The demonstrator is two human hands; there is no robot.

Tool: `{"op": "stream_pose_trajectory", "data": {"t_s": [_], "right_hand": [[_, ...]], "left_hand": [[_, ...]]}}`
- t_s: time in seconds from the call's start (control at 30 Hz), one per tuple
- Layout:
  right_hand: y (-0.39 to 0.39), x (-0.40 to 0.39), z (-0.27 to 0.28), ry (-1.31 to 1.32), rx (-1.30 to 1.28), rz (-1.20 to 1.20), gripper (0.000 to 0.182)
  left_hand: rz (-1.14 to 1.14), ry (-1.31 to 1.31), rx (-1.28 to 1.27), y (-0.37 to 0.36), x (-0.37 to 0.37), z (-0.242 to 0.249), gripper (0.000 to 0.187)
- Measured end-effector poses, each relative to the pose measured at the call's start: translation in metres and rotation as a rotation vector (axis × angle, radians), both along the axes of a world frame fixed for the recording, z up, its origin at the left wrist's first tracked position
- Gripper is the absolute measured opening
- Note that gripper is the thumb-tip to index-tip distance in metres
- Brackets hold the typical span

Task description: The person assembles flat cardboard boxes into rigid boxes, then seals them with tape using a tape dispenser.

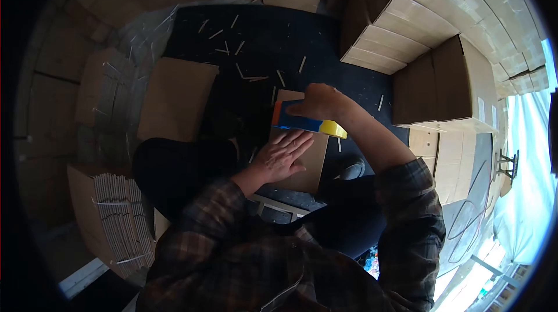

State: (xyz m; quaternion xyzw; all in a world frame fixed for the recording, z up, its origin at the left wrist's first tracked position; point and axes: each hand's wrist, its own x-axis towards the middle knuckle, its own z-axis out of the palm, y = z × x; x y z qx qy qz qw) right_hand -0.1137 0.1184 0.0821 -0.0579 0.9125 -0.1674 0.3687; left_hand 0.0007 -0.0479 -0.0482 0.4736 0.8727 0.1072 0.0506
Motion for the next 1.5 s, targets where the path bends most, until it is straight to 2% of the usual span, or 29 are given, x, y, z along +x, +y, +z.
{"op": "stream_pose_trajectory", "data": {"t_s": [0.17, 0.23, 0.37, 0.43, 0.5, 0.57, 0.67, 0.73, 0.83, 1.13, 1.37, 1.43, 1.5], "right_hand": [[0.008, 0.003, -0.002, -0.058, -0.035, 0.05, 0.067], [0.01, 0.006, -0.002, -0.061, -0.042, 0.019, 0.06], [0.034, 0.019, -0.003, -0.058, -0.111, -0.067, 0.06], [0.057, 0.028, -0.001, -0.042, -0.103, -0.101, 0.06], [0.096, 0.038, 0.001, -0.106, -0.202, -0.171, 0.06], [0.134, 0.057, 0.02, -0.087, -0.228, -0.294, 0.062], [0.184, 0.084, 0.018, 0.015, -0.19, -0.409, 0.067], [0.2, 0.087, 0.024, -0.162, -0.16, -0.43, 0.069], [0.217, 0.089, -0.02, -0.207, -0.144, -0.447, 0.069], [0.191, 0.073, -0.092, -0.205, -0.118, -0.402, 0.06], [0.158, 0.035, -0.08, -0.221, 0.009, -0.302, 0.054], [0.144, 0.02, -0.077, -0.307, 0.091, -0.252, 0.051], [0.116, 0.023, -0.078, -0.206, 0.193, -0.154, 0.051]], "left_hand": [[0.013, -0.08, -0.04, 0.0, 0.002, -0.005, 0.077], [0.027, -0.084, -0.046, -0.001, 0.002, -0.004, 0.076], [0.041, -0.098, -0.018, 0.002, 0.004, 0.002, 0.076], [0.046, -0.11, -0.017, 0.002, 0.003, 0.004, 0.077], [0.043, -0.127, -0.011, 0.003, 0.004, 0.005, 0.077], [0.047, -0.07, 0.016, 0.004, 0.004, 0.005, 0.078], [0.037, -0.098, 0.04, 0.005, 0.003, 0.005, 0.076], [0.036, -0.115, 0.04, 0.006, 0.001, 0.007, 0.075], [0.031, -0.127, 0.043, 0.006, 0.001, 0.006, 0.073], [0.013, -0.09, 0.067, 0.005, 0.002, 0.003, 0.07], [0.022, -0.077, 0.081, 0.004, 0.002, 0.001, 0.07], [0.022, -0.076, 0.081, 0.005, 0.002, 0.003, 0.07], [0.028, -0.07, 0.082, 0.004, 0.001, 0.004, 0.07]]}}
